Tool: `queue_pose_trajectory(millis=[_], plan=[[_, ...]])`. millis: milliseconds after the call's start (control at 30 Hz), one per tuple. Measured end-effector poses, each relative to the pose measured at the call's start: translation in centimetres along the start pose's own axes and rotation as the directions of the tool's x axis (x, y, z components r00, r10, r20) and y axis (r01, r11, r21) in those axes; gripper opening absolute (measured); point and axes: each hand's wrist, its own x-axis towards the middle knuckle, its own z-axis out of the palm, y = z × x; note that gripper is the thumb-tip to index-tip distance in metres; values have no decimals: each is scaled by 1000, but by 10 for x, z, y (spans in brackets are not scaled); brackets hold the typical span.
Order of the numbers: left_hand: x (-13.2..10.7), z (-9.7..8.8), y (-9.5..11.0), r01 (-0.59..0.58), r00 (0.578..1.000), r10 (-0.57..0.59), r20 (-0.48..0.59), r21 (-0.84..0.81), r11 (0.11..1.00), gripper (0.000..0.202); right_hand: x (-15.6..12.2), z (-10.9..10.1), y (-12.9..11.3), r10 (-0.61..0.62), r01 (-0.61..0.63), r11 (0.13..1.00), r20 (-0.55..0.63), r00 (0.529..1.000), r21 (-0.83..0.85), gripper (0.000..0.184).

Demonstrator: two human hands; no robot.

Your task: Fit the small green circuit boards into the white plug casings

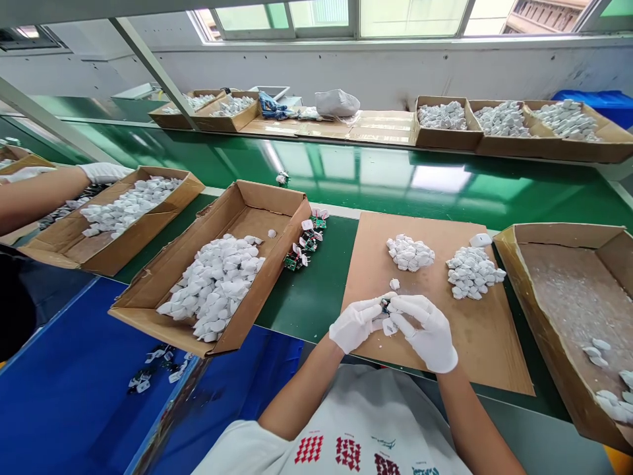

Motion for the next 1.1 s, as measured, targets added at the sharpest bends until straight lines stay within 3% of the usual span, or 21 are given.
queue_pose_trajectory(millis=[167, 267, 333, 400, 467, 533, 667, 833, 1000, 1100], plan=[[-1, 4, 3, -24, 998, 22, -51, -46, 999, 45, 4, 5, -4, -67, 65, 994, -30, 997, -83, 21], [0, 6, 3, -45, 998, 44, -45, -36, 998, 47, 4, 8, -7, 119, -117, 977, -1, 993, 177, 18], [1, 5, 0, -74, 996, 72, -51, -38, 997, 48, 5, 8, -11, 282, -300, 860, 106, 954, 412, 16], [2, 3, -3, -94, 994, 92, -56, -40, 995, 47, 9, 7, -16, 402, -468, 681, 247, 882, 563, 11], [3, 1, -6, -103, 994, 101, -49, -33, 994, 47, 14, 8, -21, 475, -580, 532, 350, 807, 616, 11], [4, 0, -8, -106, 994, 105, -42, -24, 994, 47, 19, 9, -25, 510, -630, 470, 392, 766, 618, 14], [5, -1, -10, -127, 989, 125, -81, -12, 992, 45, 20, 14, -21, 519, -596, 547, 321, 792, 587, 15], [5, 0, -11, -152, 977, 154, -146, 25, 988, 43, 13, 15, -14, 469, -587, 605, 356, 809, 538, 9], [4, -3, -12, -165, 974, 172, -146, 60, 985, 46, 11, 20, -12, 405, -444, 809, 183, 896, 384, 10], [4, -3, -13, -181, 973, 189, -134, 73, 981, 47, 9, 18, -7, 331, -364, 872, 152, 931, 327, 11]])
